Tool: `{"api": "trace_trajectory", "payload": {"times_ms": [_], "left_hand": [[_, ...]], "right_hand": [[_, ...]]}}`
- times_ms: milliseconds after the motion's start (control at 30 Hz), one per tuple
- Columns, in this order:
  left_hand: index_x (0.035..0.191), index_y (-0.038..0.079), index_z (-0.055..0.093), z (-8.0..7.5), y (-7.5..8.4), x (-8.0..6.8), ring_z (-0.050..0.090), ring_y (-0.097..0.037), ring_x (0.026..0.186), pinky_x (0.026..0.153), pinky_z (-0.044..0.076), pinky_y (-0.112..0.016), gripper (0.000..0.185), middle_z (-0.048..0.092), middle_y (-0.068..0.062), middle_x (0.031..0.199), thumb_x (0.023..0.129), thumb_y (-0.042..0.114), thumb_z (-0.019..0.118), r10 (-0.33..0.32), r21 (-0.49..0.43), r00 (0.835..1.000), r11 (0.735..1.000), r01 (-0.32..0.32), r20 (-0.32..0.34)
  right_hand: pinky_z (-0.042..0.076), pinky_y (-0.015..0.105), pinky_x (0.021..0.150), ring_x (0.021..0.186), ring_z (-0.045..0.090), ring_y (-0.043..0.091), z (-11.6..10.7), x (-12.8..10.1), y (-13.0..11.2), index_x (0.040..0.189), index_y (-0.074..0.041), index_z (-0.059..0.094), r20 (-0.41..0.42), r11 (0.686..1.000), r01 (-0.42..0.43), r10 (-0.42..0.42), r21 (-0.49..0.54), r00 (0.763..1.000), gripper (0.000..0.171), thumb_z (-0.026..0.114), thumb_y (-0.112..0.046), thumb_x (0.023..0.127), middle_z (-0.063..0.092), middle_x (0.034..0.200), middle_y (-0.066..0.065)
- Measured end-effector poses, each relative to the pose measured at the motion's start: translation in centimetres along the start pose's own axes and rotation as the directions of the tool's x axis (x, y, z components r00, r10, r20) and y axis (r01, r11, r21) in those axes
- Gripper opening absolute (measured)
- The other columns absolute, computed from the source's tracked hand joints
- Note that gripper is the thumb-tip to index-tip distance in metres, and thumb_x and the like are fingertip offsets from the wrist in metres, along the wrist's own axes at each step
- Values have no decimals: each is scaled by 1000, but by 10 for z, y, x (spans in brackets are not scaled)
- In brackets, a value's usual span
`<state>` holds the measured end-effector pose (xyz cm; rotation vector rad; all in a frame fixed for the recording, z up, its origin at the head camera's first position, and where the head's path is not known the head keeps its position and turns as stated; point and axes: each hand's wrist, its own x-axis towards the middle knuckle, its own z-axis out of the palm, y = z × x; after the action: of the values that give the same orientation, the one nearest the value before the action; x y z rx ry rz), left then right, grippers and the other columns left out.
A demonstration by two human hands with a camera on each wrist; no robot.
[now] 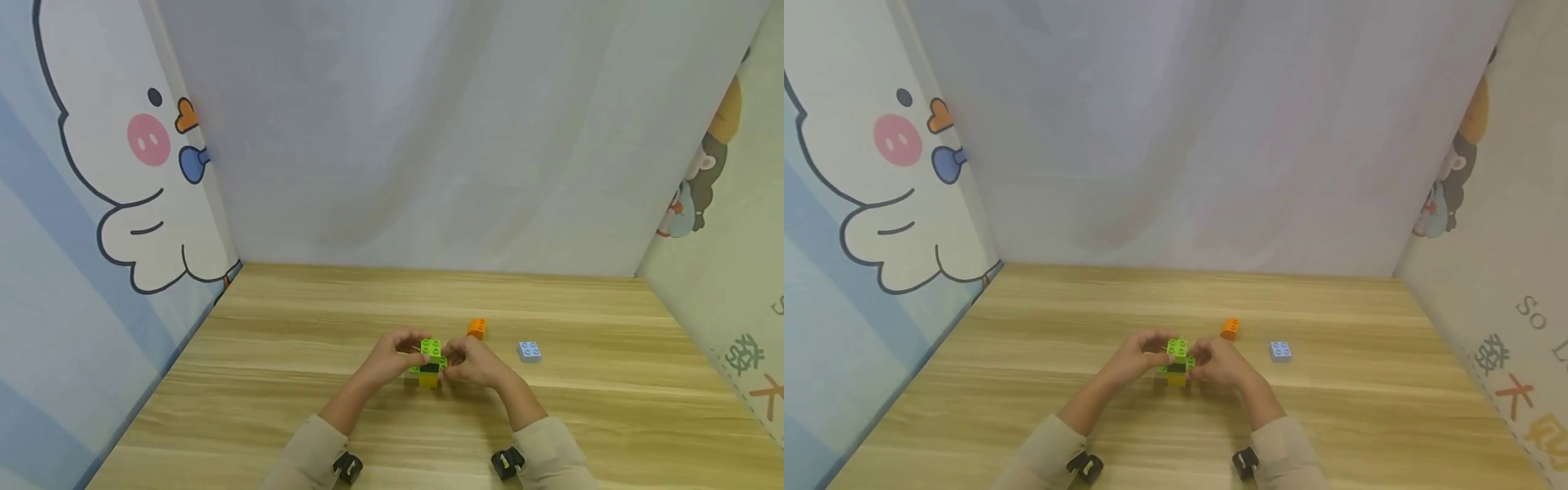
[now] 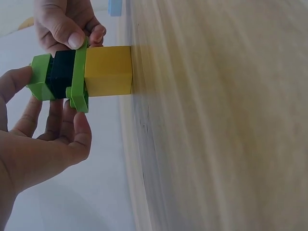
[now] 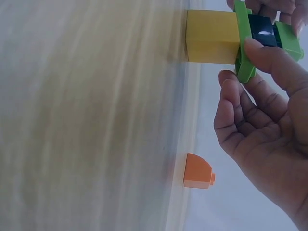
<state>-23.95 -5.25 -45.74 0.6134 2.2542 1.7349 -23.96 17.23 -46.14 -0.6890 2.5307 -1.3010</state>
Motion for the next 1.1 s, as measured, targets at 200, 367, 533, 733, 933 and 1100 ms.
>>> {"api": "trace_trajectory", "payload": {"times_ms": [200,367,533,733,933,1100], "left_hand": [[133,-5,63,0,1,1,64,-24,109,92,56,-36,39,68,-16,123,98,9,70,-3,-1,1000,1000,3,7],[130,-5,66,2,1,2,63,-21,103,84,57,-34,36,69,-15,119,96,8,71,-12,-17,1000,1000,12,-17],[127,-3,68,4,0,2,62,-24,103,82,57,-33,33,70,-14,117,96,8,72,9,32,1000,999,-8,-27],[126,-3,68,2,-1,1,61,-25,104,79,55,-31,33,70,-14,118,95,9,72,49,124,999,991,-47,-15],[124,0,70,-3,-1,6,61,-21,102,79,54,-33,32,70,-9,113,94,11,73,37,129,999,991,-38,16],[120,1,71,-3,1,7,61,-20,101,80,53,-34,30,70,-6,109,93,11,75,20,129,1000,991,-22,16]], "right_hand": [[58,36,78,86,64,17,-1,1,0,110,12,68,-5,1000,5,-5,-15,1000,30,79,-3,87,70,95,11],[58,36,77,85,64,18,0,0,1,111,11,68,-6,1000,-8,8,-15,1000,30,79,-3,87,70,95,10],[57,35,77,85,64,17,0,0,1,110,10,68,-9,1000,-19,19,-5,1000,28,79,-2,87,70,94,9],[57,33,76,85,62,16,2,0,0,111,12,68,1,1000,4,-4,3,1000,29,78,-1,87,70,95,11],[57,33,76,85,62,16,1,-1,-1,111,12,68,-6,1000,1,-1,2,1000,29,78,-2,87,70,95,11],[57,34,76,85,63,16,0,-1,-1,111,11,68,-6,1000,4,-4,-2,1000,30,79,-3,87,70,95,10]]}}
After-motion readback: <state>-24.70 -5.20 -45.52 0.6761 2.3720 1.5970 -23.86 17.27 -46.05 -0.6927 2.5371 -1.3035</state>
